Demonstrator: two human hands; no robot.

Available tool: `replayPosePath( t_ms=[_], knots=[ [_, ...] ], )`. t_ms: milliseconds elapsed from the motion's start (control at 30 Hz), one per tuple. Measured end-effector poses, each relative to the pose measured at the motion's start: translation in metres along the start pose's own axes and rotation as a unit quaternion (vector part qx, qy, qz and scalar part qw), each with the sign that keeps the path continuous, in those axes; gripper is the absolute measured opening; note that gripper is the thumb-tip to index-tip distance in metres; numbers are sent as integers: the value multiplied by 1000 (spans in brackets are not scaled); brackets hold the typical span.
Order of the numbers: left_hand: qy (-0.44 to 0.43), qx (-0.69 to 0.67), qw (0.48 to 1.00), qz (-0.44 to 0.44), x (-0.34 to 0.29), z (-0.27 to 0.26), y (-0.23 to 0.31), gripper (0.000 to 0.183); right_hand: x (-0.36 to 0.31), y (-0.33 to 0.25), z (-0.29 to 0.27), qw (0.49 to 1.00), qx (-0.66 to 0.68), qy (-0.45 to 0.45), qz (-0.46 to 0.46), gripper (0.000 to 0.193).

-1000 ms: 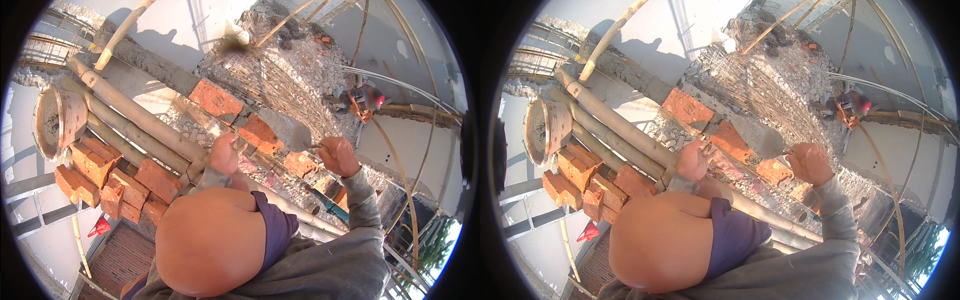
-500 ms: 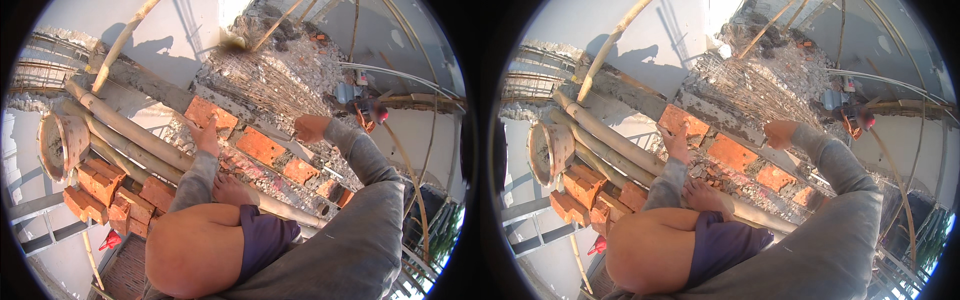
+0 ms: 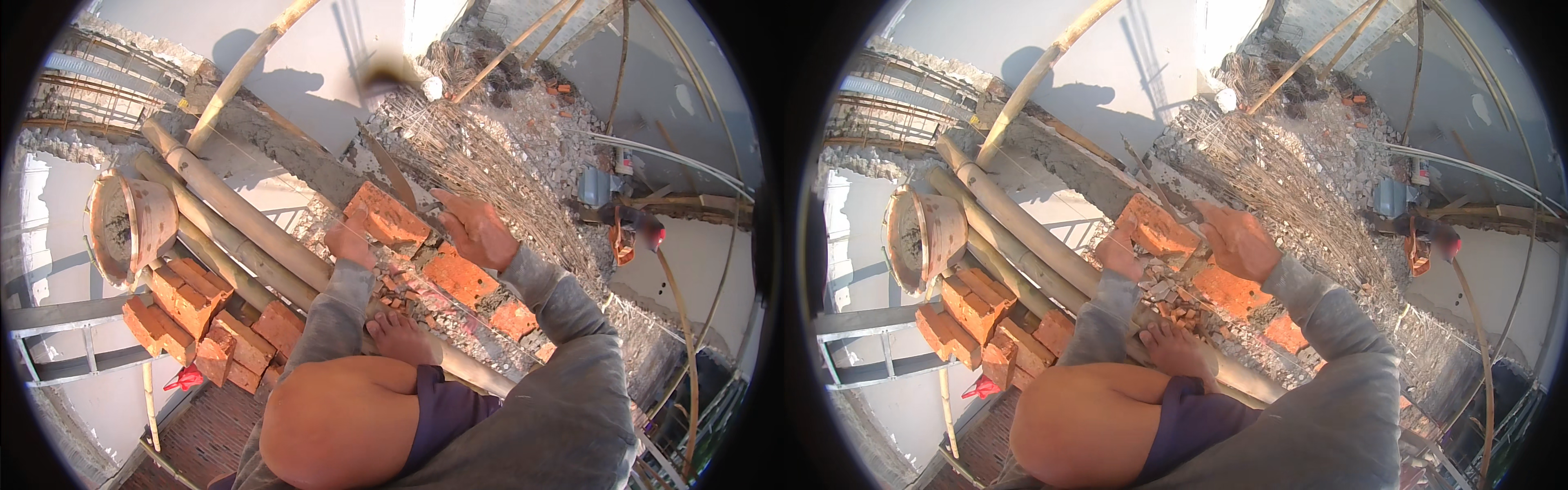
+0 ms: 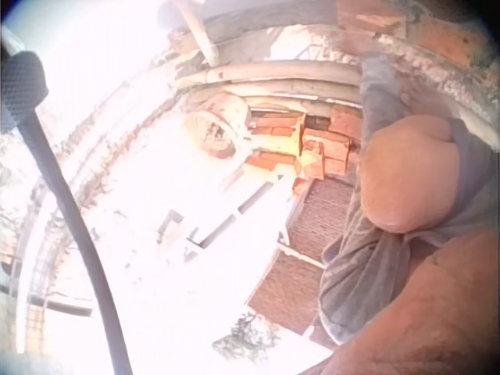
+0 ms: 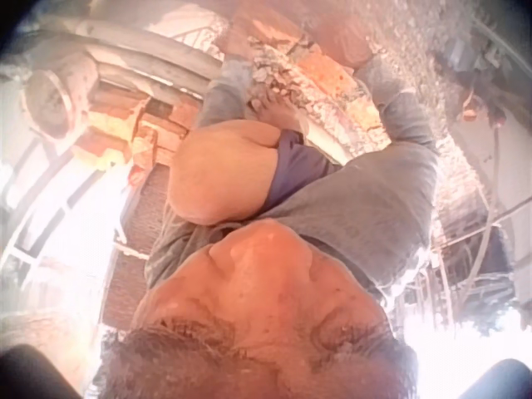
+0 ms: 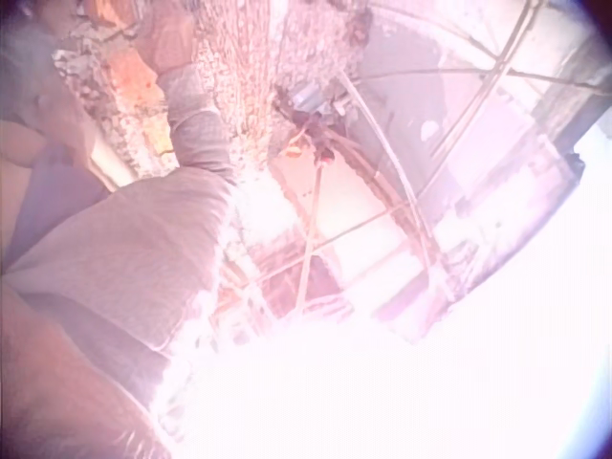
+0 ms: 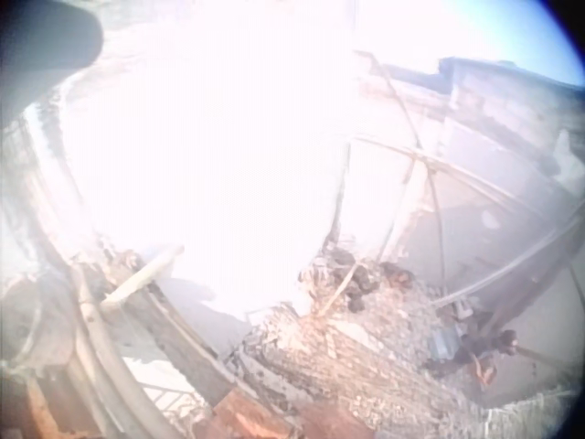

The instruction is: The person scoops mortar from a basin with a trowel and applies it to a brick wall. They then pick up bricks, place them into the wall, and tap them into position. The person repeats this process, building up the wall layer by layer.

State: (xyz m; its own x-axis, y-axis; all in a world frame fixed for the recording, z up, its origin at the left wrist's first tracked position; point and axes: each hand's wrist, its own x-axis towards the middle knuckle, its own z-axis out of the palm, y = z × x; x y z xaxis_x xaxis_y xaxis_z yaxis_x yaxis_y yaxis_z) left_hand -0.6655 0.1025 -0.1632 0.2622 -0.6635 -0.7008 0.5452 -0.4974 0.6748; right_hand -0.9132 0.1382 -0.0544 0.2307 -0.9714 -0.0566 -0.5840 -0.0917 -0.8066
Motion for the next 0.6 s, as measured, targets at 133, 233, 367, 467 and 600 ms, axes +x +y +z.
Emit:
replayPosePath(
  t_ms=[133, 233, 367, 467, 600],
  knots=[
    [40, 8, 999, 35, -6, 9, -4, 18, 12, -11, 28, 993, -16, 65, -102, 40],
    [45, 14, 999, 7, -6, 8, -2, 21, 18, -7, 36, 995, -24, 32, -90, 41],
    [42, 12, 999, -5, -1, 7, 1, 21, 30, 17, 21, 994, -2, 107, -1, 36],
    [66, 70, 995, -29, -2, 4, 1, 40, 48, 63, 6, 986, -90, 53, 129, 22],
    [-29, 108, 992, 53, -18, 2, -5, 108, 69, 130, 46, 984, -154, 47, 75, 21]
  ],
)
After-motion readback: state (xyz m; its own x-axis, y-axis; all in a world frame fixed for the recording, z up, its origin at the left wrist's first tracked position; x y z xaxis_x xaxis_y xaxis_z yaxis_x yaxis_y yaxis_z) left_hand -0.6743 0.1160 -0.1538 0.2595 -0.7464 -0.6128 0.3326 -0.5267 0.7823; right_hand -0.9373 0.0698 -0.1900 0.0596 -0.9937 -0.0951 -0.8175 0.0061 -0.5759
